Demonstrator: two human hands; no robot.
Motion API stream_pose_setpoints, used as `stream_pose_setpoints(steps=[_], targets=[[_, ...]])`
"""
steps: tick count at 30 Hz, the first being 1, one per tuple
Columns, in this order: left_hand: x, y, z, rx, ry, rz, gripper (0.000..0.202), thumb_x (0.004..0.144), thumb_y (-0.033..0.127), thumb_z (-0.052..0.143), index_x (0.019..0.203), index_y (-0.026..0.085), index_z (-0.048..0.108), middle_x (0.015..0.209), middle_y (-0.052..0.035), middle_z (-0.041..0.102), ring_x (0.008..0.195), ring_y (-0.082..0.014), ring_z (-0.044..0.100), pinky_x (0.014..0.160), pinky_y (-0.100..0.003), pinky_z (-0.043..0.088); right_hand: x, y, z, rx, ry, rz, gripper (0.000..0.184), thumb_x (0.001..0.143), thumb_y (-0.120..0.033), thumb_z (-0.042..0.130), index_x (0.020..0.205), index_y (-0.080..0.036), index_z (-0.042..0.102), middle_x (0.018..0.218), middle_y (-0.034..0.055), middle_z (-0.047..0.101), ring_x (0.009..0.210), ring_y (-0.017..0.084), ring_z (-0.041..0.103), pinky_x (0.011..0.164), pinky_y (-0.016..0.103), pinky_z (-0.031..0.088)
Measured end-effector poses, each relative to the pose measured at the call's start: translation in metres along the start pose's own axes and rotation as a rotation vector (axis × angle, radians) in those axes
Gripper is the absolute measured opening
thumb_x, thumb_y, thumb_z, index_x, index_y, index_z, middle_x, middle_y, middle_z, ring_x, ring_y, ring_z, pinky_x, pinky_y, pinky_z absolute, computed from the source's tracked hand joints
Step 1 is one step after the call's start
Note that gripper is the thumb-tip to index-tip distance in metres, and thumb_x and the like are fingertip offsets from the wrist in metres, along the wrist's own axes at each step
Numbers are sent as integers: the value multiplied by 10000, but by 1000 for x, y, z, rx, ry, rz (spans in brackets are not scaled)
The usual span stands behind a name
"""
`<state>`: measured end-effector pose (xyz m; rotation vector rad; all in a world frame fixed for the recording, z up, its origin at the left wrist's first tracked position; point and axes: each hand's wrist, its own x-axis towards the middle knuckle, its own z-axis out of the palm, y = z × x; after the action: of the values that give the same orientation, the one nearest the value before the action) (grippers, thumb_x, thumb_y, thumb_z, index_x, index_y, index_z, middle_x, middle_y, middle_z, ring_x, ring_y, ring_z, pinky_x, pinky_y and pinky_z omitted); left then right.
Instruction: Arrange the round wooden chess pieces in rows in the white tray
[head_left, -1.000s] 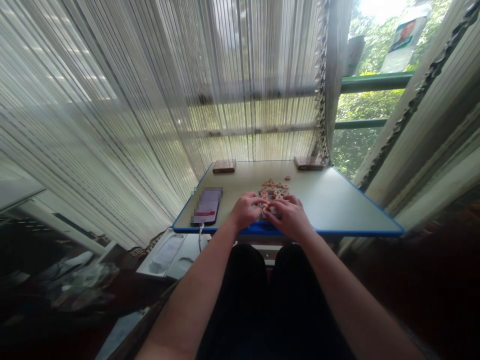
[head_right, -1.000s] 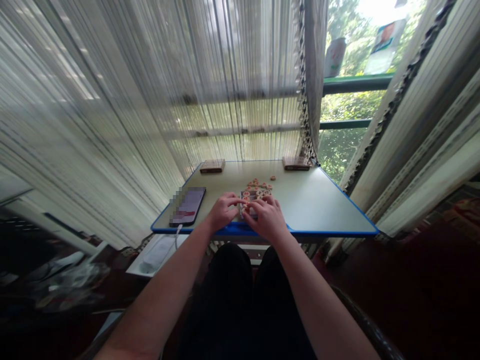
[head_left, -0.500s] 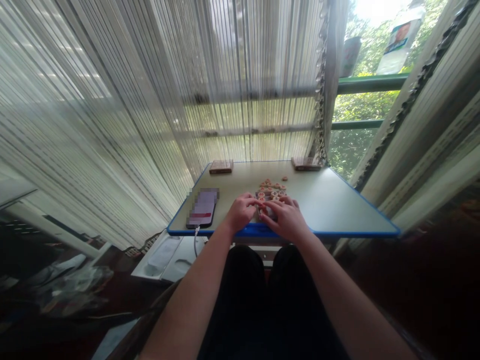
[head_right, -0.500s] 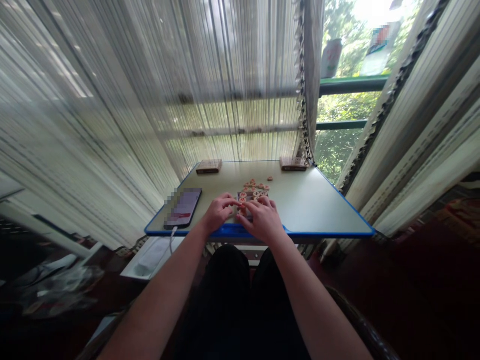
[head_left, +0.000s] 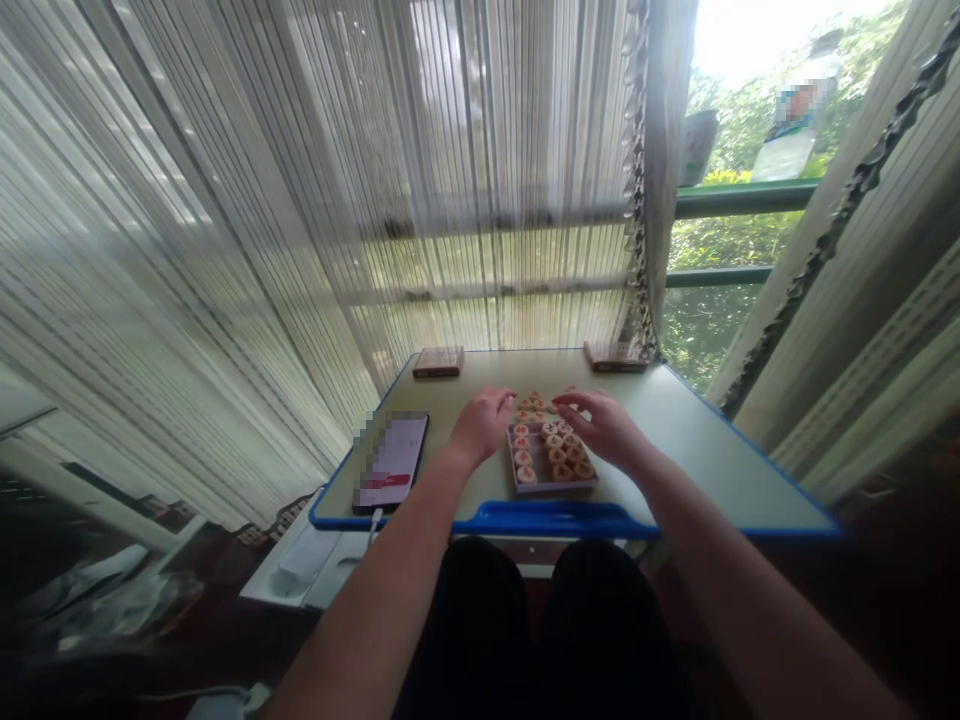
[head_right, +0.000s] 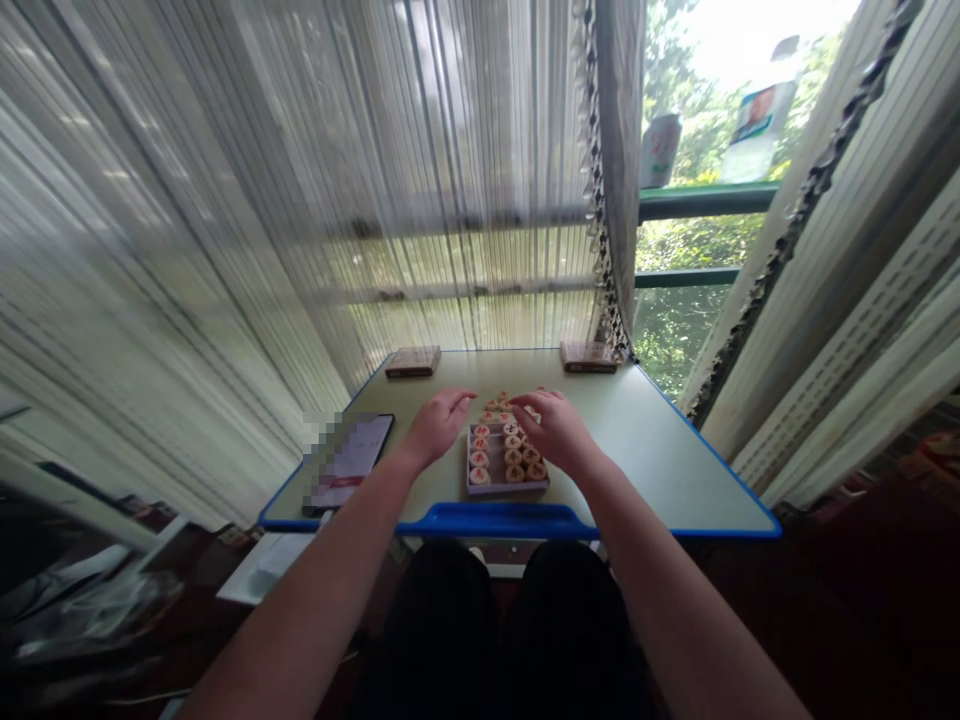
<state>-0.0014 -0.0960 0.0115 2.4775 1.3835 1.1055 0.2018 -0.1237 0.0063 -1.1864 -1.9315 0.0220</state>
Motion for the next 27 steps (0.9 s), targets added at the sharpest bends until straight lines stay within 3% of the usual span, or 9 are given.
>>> stream_pose_setpoints(steps=[3, 6, 11, 14, 18, 22, 27], targets=[[32, -10, 12, 41, -108, -45, 320, 859, 213, 383, 1035, 134, 638, 1021, -106, 644, 970, -208, 577, 895, -325, 431, 36, 23, 8, -66, -138, 6, 209, 810, -248, 498, 861, -225, 700, 820, 35, 703, 727, 188, 601, 680, 307, 448], [57, -22, 30, 50, -198, -105, 321, 847, 207, 398, 1046, 157, 645, 1055, -89, 641, 986, -195, 573, 903, -298, 424, 59, 41, 24, -150, -251, 23, 231, 806, -236, 488, 880, -223, 706, 848, 42, 705, 772, 191, 601, 737, 304, 438], [81, -41, 54, 42, -404, -296, 380, 829, 410, 423, 998, 177, 670, 979, -71, 681, 898, -197, 610, 797, -276, 457, 66, 55, 47, -233, -299, 93, 267, 815, -273, 462, 922, -226, 703, 944, 36, 691, 882, 203, 544, 805, 300, 403], [89, -46, 60, 25, -459, -326, 392, 788, 472, 461, 970, 205, 682, 913, -54, 698, 825, -197, 623, 718, -270, 462, 64, 56, 50, -277, -361, 91, 264, 814, -270, 460, 914, -249, 704, 988, 20, 681, 919, 212, 508, 825, 312, 384], [92, -44, 59, -7, -501, -293, 370, 762, 455, 505, 928, 185, 697, 856, -55, 704, 784, -187, 620, 678, -250, 454, 63, 53, 47, -303, -410, 35, 294, 834, -304, 441, 1006, -267, 677, 1018, 21, 670, 941, 222, 486, 848, 329, 366], [93, -37, 56, -19, -490, -273, 299, 752, 377, 539, 854, 146, 699, 833, -71, 700, 773, -185, 614, 700, -260, 448, 64, 52, 47, -303, -377, 34, 299, 845, -322, 434, 988, -246, 685, 962, 39, 685, 927, 232, 486, 830, 338, 375], [89, -30, 53, -301, -447, -410, 265, 731, 318, 586, 881, 106, 639, 791, -70, 678, 653, -152, 599, 599, -247, 449, 64, 58, 51, -212, -278, 34, 224, 810, -305, 514, 916, -222, 693, 819, 49, 699, 833, 211, 515, 730, 299, 420]])
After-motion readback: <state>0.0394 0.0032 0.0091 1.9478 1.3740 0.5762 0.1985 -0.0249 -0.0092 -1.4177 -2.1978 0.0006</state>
